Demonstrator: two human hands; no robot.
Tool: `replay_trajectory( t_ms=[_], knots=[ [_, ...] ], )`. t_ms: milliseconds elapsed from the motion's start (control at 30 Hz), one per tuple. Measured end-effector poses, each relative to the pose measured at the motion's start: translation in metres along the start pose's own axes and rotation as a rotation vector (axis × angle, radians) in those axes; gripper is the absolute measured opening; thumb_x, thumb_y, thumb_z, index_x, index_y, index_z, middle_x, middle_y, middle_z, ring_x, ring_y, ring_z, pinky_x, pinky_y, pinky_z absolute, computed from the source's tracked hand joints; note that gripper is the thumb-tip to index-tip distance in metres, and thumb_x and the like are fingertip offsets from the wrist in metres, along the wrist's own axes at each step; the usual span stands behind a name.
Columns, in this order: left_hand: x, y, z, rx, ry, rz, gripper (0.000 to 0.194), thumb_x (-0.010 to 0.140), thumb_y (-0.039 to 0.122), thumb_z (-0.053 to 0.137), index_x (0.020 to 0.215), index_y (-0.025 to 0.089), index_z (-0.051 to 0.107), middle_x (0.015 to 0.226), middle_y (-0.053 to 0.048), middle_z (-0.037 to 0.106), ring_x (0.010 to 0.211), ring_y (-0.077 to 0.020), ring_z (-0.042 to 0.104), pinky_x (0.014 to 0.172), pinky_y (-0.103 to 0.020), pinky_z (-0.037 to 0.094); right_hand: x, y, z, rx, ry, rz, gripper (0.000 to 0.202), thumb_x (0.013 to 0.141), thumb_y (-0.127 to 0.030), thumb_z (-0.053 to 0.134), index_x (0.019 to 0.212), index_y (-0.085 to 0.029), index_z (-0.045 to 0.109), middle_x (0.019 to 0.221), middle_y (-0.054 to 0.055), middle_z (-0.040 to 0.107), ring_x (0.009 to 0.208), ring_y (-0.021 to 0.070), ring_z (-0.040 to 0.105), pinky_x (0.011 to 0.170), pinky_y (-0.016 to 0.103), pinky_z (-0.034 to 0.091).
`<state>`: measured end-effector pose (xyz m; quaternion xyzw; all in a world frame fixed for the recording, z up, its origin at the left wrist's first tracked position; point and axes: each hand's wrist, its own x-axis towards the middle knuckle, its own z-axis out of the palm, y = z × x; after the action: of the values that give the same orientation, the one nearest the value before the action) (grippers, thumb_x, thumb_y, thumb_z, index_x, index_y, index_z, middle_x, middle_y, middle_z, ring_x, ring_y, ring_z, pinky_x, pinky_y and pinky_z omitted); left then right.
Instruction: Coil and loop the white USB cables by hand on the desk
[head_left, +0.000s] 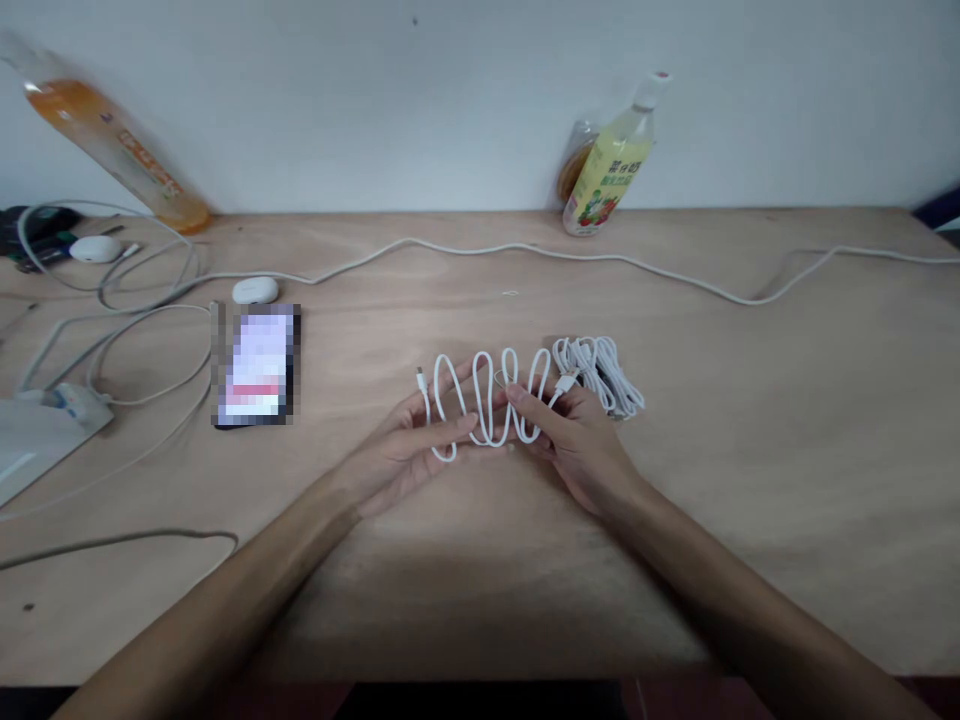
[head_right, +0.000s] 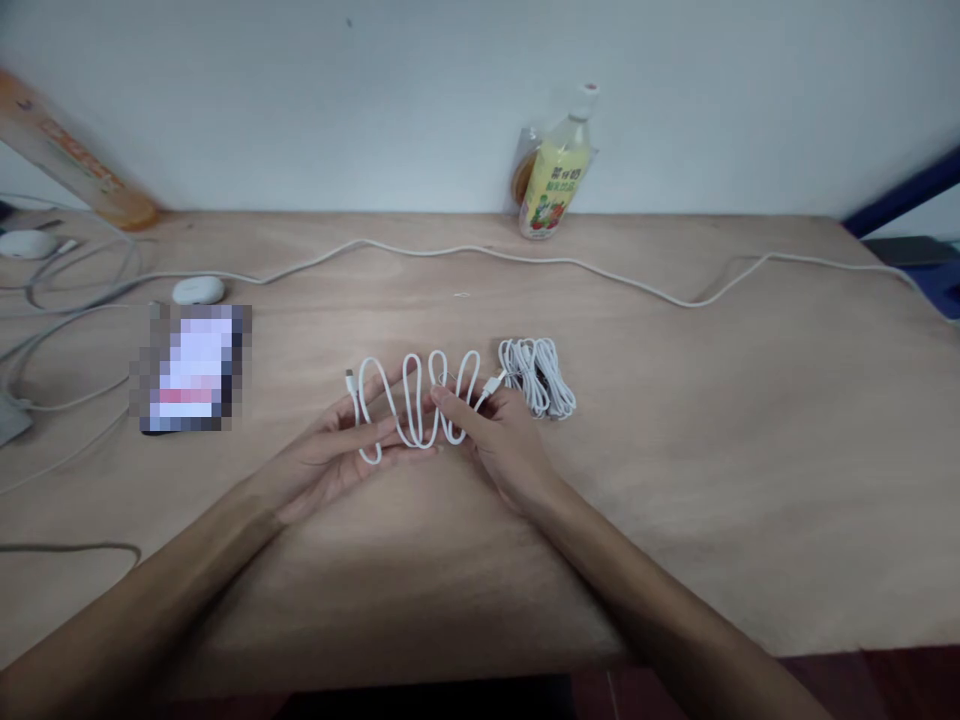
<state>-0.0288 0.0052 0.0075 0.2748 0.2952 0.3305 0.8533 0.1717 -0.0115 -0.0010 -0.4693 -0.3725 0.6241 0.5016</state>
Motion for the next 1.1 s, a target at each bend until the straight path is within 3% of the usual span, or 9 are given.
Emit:
replay_trajectory(
  t_ms=[133, 400, 567, 700, 833, 967, 1100],
  knots=[
    [-0.001, -0.003, 0.0, -0.01, -0.007, 0.01, 0.082, 0.1, 0.012, 0.076, 0.171, 0.039, 0.045, 0.151, -0.009, 0.074, 0.138, -0.0335, 0.071, 0.124, -0.058, 0.048, 0.0, 0.001, -0.001, -0.012, -0.008, 0.017, 0.028, 0.085, -0.05, 0.089, 0.081, -0.023, 0.082, 0.071, -0.001, 0.068, 0.062, 0.0141, 0.059, 0.06, 0.03, 0.051],
    [-0.001, -0.002, -0.007, -0.075, -0.119, -0.052, 0.07, 0.11, 0.018, 0.061, 0.174, 0.036, 0.039, 0.147, -0.011, 0.077, 0.137, -0.0309, 0.073, 0.126, -0.057, 0.047, -0.002, -0.001, 0.001, 0.044, -0.05, 0.047, 0.029, 0.083, -0.051, 0.091, 0.08, -0.024, 0.08, 0.075, -0.001, 0.073, 0.062, 0.0145, 0.063, 0.056, 0.028, 0.053],
    [0.0, 0.001, -0.007, -0.112, -0.206, -0.077, 0.067, 0.114, 0.025, 0.053, 0.176, 0.042, 0.032, 0.151, -0.01, 0.073, 0.137, -0.0339, 0.073, 0.122, -0.064, 0.048, -0.004, 0.001, 0.001, 0.024, -0.047, 0.051, 0.028, 0.084, -0.052, 0.092, 0.087, -0.026, 0.083, 0.085, 0.001, 0.079, 0.074, 0.0178, 0.071, 0.072, 0.034, 0.061],
    [0.001, 0.001, -0.006, -0.143, -0.214, -0.082, 0.062, 0.114, 0.023, 0.048, 0.174, 0.035, 0.038, 0.152, -0.013, 0.073, 0.14, -0.0348, 0.07, 0.122, -0.064, 0.048, -0.005, 0.001, 0.001, -0.015, -0.07, 0.04, 0.027, 0.086, -0.052, 0.09, 0.091, -0.026, 0.084, 0.091, 0.003, 0.081, 0.085, 0.0209, 0.074, 0.083, 0.038, 0.061],
    [0.002, 0.001, -0.006, -0.124, -0.219, -0.085, 0.055, 0.113, 0.022, 0.046, 0.168, 0.025, 0.051, 0.154, -0.016, 0.07, 0.141, -0.0355, 0.068, 0.121, -0.059, 0.05, -0.005, 0.002, 0.001, -0.058, -0.076, 0.024, 0.025, 0.087, -0.05, 0.088, 0.091, -0.026, 0.084, 0.086, 0.001, 0.078, 0.078, 0.019, 0.07, 0.081, 0.038, 0.059],
    [0.002, 0.002, -0.009, -0.089, -0.226, -0.088, 0.059, 0.112, 0.024, 0.043, 0.171, 0.027, 0.046, 0.156, -0.016, 0.069, 0.141, -0.0365, 0.067, 0.108, -0.056, 0.06, -0.006, 0.003, 0.003, -0.061, -0.055, -0.006, 0.024, 0.087, -0.049, 0.088, 0.094, -0.026, 0.084, 0.085, 0.001, 0.077, 0.079, 0.0197, 0.07, 0.077, 0.036, 0.058],
    [0.001, 0.003, -0.01, -0.001, -0.215, -0.059, 0.067, 0.111, 0.034, 0.044, 0.177, 0.034, 0.031, 0.157, -0.016, 0.068, 0.132, -0.0401, 0.073, 0.085, -0.049, 0.068, -0.007, 0.003, 0.003, -0.098, -0.047, -0.029, 0.027, 0.088, -0.051, 0.088, 0.088, -0.025, 0.082, 0.077, 0.0, 0.073, 0.063, 0.0141, 0.059, 0.058, 0.028, 0.049]
  ],
)
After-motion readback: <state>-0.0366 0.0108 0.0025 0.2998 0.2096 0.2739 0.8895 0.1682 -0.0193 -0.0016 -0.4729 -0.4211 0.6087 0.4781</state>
